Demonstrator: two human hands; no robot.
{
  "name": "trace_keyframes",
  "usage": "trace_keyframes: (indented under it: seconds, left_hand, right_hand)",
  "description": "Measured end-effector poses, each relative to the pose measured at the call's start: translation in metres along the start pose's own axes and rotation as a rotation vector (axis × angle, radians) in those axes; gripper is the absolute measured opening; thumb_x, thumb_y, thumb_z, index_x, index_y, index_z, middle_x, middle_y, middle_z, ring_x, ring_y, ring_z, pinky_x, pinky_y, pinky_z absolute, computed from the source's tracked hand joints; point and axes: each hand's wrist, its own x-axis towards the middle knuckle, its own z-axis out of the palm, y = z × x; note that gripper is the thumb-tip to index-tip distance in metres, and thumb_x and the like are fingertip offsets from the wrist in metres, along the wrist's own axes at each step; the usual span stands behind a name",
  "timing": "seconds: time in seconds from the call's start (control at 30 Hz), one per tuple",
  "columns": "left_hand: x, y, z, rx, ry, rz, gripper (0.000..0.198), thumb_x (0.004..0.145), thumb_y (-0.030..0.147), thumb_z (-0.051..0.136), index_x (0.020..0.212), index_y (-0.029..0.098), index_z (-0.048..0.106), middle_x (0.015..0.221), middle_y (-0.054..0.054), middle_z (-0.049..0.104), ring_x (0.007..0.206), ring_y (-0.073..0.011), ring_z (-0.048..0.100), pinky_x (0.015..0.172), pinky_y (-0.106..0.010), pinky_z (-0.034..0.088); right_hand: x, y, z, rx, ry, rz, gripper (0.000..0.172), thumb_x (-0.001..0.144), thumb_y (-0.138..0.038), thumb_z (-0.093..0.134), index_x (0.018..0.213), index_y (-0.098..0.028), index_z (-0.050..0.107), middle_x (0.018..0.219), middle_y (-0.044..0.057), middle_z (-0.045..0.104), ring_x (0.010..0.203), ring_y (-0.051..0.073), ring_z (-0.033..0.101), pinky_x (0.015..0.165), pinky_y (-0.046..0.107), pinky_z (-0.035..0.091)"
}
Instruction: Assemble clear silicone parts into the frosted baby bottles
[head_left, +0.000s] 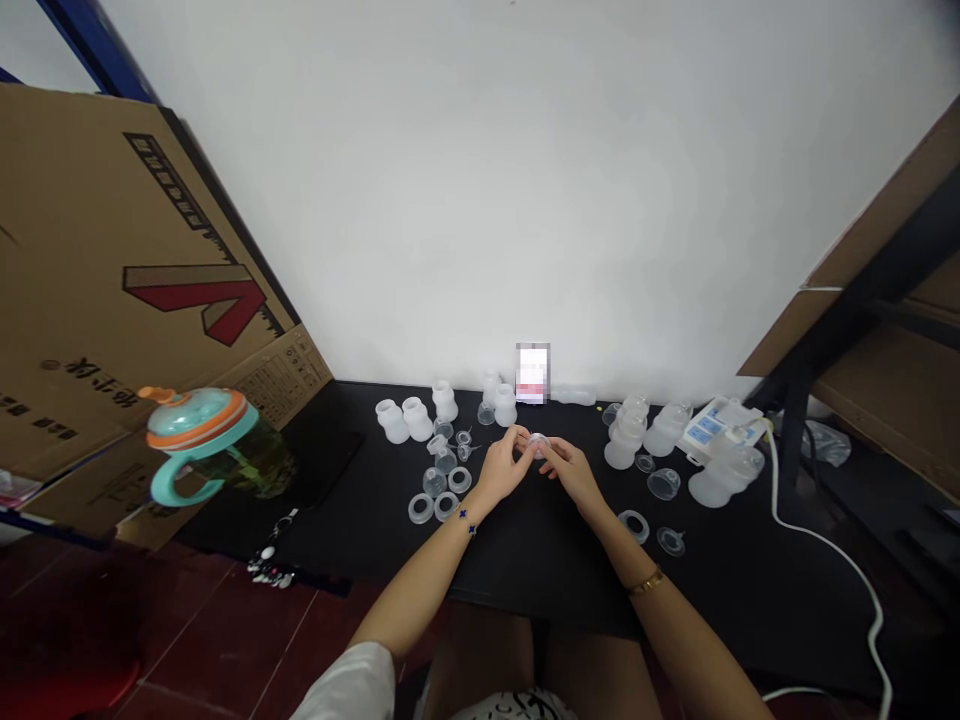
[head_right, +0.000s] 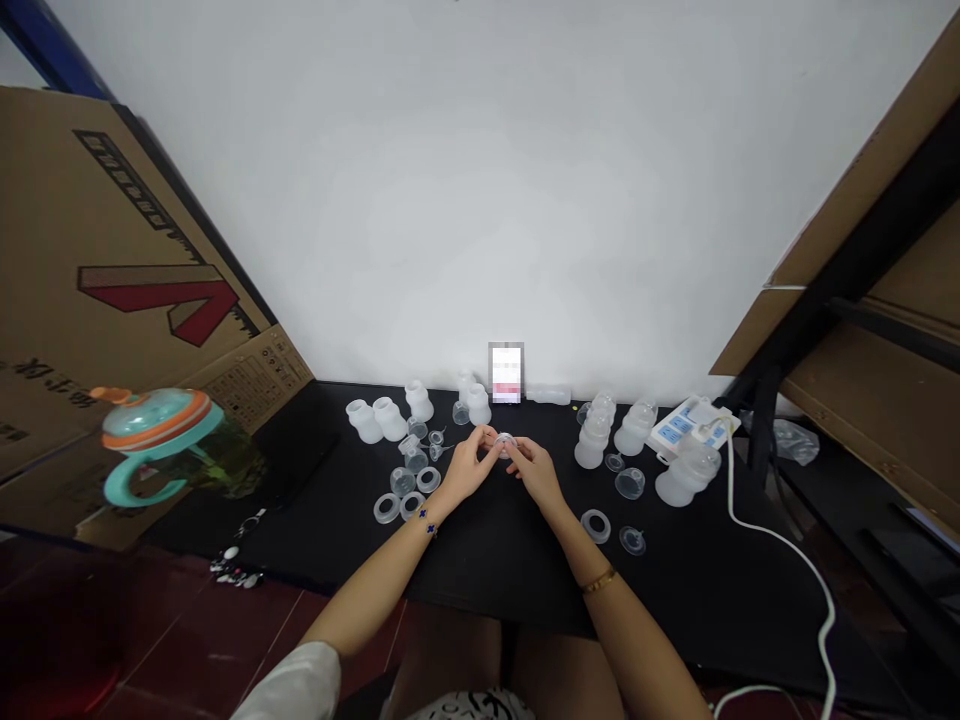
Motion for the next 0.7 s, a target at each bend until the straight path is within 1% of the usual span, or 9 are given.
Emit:
trace_keyframes:
  seconds: [0.1,0.2,0.4,0.7]
  left_hand:
    - [0.0006,-0.0021,0.0005,-0.002,0.0,-0.024,0.023,0.099,0.044,0.052,0.104,0.022,0.058,0.089,-0.001,0.073,0.079,-0.0161,0.069,0.067,-0.024,0.047]
    - [0.001,-0.0042,0.0013,0.019,0.011,-0.03,0.023,0.099,0.043,0.051,0.102,0.022,0.059,0.089,-0.001,0.073,0.079,-0.0155,0.068,0.069,-0.024,0.048]
    - [0.0005,-0.0042,0.0012,0.02,-0.002,-0.015,0.021,0.099,0.042,0.052,0.1,0.022,0.059,0.087,0.0,0.072,0.077,-0.0148,0.068,0.07,-0.024,0.047]
    - [0.0001,-0.0053,0.002,0.021,-0.002,-0.016,0.02,0.098,0.041,0.054,0.099,0.022,0.06,0.083,0.001,0.071,0.076,-0.0158,0.068,0.072,-0.026,0.048]
  right_hand:
    - [0.0013,0.0017,0.0004,0.016,0.014,0.013,0.043,0.078,-0.056,0.069,0.101,-0.02,0.071,0.087,0.005,0.074,0.061,0.015,0.065,0.052,0.025,0.044]
    - [0.0024,0.0025,0.0009,0.041,0.035,0.032,0.047,0.075,-0.057,0.072,0.103,-0.02,0.07,0.084,0.005,0.073,0.06,0.016,0.065,0.051,0.024,0.044]
    - [0.0017,0.0018,0.0019,0.048,0.041,0.022,0.045,0.075,-0.058,0.072,0.098,-0.02,0.067,0.079,0.004,0.072,0.058,0.015,0.064,0.051,0.024,0.042]
    - [0.0009,0.0022,0.0018,0.034,0.035,0.019,0.043,0.076,-0.059,0.071,0.096,-0.021,0.066,0.079,0.003,0.072,0.059,0.016,0.065,0.051,0.024,0.044]
